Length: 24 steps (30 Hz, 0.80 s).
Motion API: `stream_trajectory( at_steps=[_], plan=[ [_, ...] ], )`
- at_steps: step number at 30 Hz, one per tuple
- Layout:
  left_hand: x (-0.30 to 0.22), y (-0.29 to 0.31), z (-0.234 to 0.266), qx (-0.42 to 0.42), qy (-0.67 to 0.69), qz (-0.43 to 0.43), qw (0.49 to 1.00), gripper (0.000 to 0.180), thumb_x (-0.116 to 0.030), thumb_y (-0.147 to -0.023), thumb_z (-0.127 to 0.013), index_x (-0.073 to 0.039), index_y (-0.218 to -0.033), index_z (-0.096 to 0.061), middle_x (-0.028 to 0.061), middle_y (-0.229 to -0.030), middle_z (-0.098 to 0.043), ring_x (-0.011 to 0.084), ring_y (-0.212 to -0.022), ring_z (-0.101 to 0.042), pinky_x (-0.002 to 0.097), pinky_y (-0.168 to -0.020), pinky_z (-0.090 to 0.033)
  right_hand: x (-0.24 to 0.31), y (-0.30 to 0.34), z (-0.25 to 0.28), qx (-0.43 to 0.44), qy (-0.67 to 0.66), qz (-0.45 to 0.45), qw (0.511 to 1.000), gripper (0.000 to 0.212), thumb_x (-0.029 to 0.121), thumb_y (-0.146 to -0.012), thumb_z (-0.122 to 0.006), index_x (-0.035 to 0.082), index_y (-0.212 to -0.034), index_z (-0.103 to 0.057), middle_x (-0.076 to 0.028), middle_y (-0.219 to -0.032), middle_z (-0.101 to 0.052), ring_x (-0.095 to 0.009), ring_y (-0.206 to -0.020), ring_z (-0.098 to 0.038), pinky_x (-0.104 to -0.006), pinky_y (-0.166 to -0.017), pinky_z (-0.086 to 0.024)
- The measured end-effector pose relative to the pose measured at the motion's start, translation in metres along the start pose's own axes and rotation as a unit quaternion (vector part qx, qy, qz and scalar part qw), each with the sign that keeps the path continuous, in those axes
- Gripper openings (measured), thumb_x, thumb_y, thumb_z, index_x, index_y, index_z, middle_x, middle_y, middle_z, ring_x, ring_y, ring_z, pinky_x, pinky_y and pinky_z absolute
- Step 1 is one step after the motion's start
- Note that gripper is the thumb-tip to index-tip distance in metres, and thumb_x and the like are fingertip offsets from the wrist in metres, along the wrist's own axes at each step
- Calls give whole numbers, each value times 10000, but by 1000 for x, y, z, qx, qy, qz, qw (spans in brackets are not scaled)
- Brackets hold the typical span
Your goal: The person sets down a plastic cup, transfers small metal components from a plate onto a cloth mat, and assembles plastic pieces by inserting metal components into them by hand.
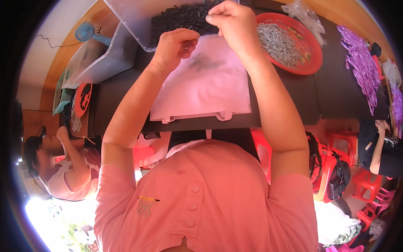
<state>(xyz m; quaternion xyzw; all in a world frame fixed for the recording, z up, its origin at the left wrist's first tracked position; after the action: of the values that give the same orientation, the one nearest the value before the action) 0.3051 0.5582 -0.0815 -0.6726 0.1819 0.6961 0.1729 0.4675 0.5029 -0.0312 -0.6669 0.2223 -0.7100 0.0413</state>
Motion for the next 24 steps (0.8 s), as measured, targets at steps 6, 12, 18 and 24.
stream_trajectory(
  at_steps=[6, 12, 18, 24],
  plan=[
    [14, 16, 9, 12, 209, 103, 972, 136, -122, -899, -575, -3, -906, -640, 60, -813, -601, 138, -666, -530, 260, -543, -388, -16, 9, -45, 148, 72, 47, 985, 226, 56, -744, -721, 10, -963, -687, 3, -663, -585, -67, -623, -524, -247, -585, -435],
    [22, 18, 12, 18, 250, 90, 964, 143, -130, -903, -570, -6, -889, -640, 69, -819, -610, 155, -675, -553, 269, -543, -397, -25, 13, -53, 125, 92, 59, 986, 199, 26, -761, -695, -6, -957, -677, -40, -723, -643, -81, -684, -587, -247, -639, -478],
    [27, 19, 14, 25, 255, 99, 962, 152, -134, -899, -569, 1, -886, -638, 77, -815, -613, 158, -678, -560, 276, -547, -407, -26, 16, -56, 126, 44, -10, 991, 146, -29, -786, -648, -2, -929, -663, -36, -790, -663, -86, -730, -604, -238, -646, -488],
    [27, 22, 21, -17, 210, 94, 973, 142, -127, -893, -571, -3, -883, -639, 85, -808, -617, 160, -668, -554, 288, -553, -403, -35, 13, -58, 126, 0, -18, 992, 161, -57, -779, -627, 14, -922, -645, -1, -762, -607, -68, -706, -565, -219, -606, -466]
  ],
)
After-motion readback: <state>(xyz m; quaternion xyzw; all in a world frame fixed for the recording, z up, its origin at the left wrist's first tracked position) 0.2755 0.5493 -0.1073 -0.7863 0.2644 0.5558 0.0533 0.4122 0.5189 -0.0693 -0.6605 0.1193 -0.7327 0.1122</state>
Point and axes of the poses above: each hand's wrist, its own y-axis away from the middle knuckle, its own z-axis out of the back of the hand, x = y × z, the point moved 7 cm from there along -y, towards the middle knuckle
